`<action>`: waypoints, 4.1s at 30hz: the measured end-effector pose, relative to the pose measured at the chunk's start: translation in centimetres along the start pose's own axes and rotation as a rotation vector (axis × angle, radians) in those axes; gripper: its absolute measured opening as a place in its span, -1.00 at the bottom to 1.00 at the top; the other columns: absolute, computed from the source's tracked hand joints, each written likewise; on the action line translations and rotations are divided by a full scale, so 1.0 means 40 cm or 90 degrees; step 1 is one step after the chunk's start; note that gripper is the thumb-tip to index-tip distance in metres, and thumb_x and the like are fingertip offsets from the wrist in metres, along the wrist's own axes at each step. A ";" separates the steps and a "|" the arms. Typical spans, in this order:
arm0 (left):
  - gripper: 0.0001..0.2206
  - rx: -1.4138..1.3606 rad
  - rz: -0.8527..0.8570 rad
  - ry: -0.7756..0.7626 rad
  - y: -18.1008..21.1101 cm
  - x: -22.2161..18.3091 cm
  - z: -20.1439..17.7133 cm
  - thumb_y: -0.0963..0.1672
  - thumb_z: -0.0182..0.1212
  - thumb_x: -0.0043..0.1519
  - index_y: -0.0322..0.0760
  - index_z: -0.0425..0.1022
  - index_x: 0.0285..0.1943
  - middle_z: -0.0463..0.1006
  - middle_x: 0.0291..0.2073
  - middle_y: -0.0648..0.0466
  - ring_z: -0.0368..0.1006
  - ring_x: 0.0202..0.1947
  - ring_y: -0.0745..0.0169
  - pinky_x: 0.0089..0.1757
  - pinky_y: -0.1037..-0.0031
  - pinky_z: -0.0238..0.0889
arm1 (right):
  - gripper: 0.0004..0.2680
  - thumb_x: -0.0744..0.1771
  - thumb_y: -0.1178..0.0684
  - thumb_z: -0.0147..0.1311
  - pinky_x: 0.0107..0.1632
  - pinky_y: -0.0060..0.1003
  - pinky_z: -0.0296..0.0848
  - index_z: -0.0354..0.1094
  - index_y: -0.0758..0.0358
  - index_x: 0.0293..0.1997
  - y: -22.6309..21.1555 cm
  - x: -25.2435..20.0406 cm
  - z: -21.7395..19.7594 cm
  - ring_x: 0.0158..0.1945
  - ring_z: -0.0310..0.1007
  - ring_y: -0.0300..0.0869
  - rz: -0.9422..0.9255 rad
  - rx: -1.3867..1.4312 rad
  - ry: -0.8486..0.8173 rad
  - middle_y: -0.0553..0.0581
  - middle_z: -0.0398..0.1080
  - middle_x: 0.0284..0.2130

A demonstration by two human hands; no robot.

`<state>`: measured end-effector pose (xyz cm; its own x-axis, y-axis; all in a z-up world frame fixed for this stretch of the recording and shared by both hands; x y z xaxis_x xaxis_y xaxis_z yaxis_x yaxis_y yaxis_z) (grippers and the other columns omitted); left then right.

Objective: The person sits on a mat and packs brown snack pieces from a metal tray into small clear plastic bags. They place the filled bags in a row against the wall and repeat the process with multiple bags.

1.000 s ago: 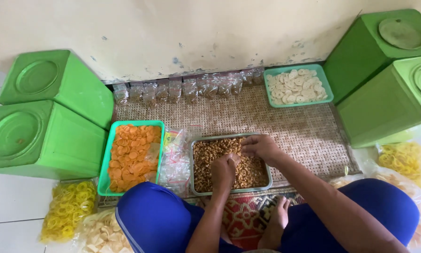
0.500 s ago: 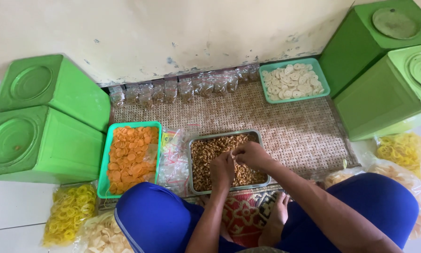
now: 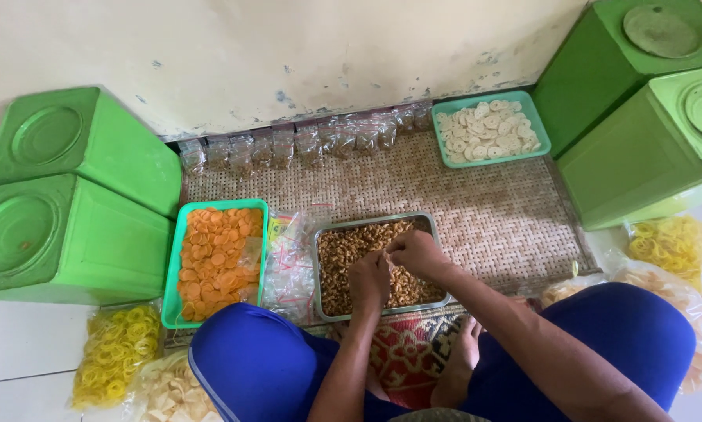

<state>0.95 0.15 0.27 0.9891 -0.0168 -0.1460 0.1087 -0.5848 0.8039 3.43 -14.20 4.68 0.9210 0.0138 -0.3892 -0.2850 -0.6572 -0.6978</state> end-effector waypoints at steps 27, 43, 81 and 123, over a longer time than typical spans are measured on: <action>-0.77 -0.041 -0.001 0.087 -0.012 0.003 -0.013 -0.16 0.18 0.16 -0.18 0.75 -0.11 0.72 -0.25 -0.12 0.63 -0.14 -0.19 -0.06 0.13 0.50 | -0.54 0.18 -0.46 0.29 0.09 -0.07 0.57 0.60 0.05 -0.05 0.445 0.156 0.368 0.10 0.57 -0.01 0.261 -0.205 -0.091 0.11 0.60 -0.11; -0.71 -0.056 -0.089 -0.021 0.006 0.011 -0.044 -0.20 0.08 0.34 -0.25 0.55 0.22 0.59 0.15 -0.07 0.58 -0.28 0.26 -0.29 0.54 0.46 | -0.75 0.33 -0.18 0.24 -0.37 -0.33 0.54 0.48 0.23 -0.26 0.350 0.152 0.357 -0.40 0.51 -0.22 0.234 -0.245 -0.075 0.09 0.53 -0.40; -0.72 -0.102 -0.055 -0.040 0.115 -0.035 -0.082 -0.13 0.14 0.23 -0.28 0.73 -0.01 0.70 -0.26 -0.21 0.63 -0.18 -0.27 -0.20 0.11 0.46 | -0.88 0.27 0.02 0.18 -0.01 -0.07 0.55 0.60 -0.03 -0.18 0.084 0.026 0.033 -0.08 0.60 0.01 -0.086 -0.049 0.102 0.09 0.61 -0.29; -0.80 -0.598 -0.143 -0.189 0.040 0.006 -0.100 -0.17 0.58 0.10 -0.44 0.69 -0.23 0.67 -0.43 -0.19 0.66 -0.40 0.04 -0.29 0.21 0.60 | -0.75 0.25 0.24 0.31 -0.26 -0.23 0.63 0.53 0.46 0.00 0.012 -0.009 -0.059 -0.35 0.60 -0.09 -0.050 0.600 0.023 0.26 0.55 -0.37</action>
<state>1.74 2.45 3.81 0.8855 -0.2612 -0.3844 0.4498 0.2736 0.8502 3.59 -16.30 5.92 0.9499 -0.0013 -0.3125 -0.3042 0.2250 -0.9257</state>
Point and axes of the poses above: each hand's wrist, its own x-axis towards the middle knuckle, its own z-axis out of the palm, y = z × x, the point moved 1 cm from there along x, towards the middle knuckle
